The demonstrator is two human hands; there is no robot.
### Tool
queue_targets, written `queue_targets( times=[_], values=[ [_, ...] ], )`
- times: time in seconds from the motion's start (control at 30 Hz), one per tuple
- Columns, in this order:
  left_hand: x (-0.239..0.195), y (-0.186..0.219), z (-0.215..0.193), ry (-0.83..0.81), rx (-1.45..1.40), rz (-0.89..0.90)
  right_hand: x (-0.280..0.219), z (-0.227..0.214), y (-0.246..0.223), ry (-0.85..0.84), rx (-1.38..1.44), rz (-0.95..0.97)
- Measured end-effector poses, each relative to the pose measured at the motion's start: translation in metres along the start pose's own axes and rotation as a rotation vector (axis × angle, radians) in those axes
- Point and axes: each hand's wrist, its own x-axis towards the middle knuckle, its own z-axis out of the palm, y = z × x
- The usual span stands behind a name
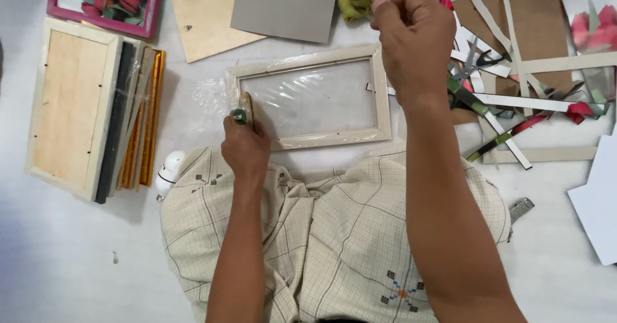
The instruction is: Trimming a picture with scissors and assembling it into a wooden frame before applying a finish with a brush
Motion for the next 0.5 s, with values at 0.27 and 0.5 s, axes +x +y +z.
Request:
queue_targets(
  times=[0.27,0.5],
  values=[
    [-0.025,0.071,0.011,-0.192,-0.281,-0.007,-0.002,0.006,0.005,-0.033,-0.044,-0.005],
    [-0.021,0.087,0.020,-0.360,-0.479,-0.215,-0.001,-0.004,0.002,-0.002,-0.018,0.107]
  ],
)
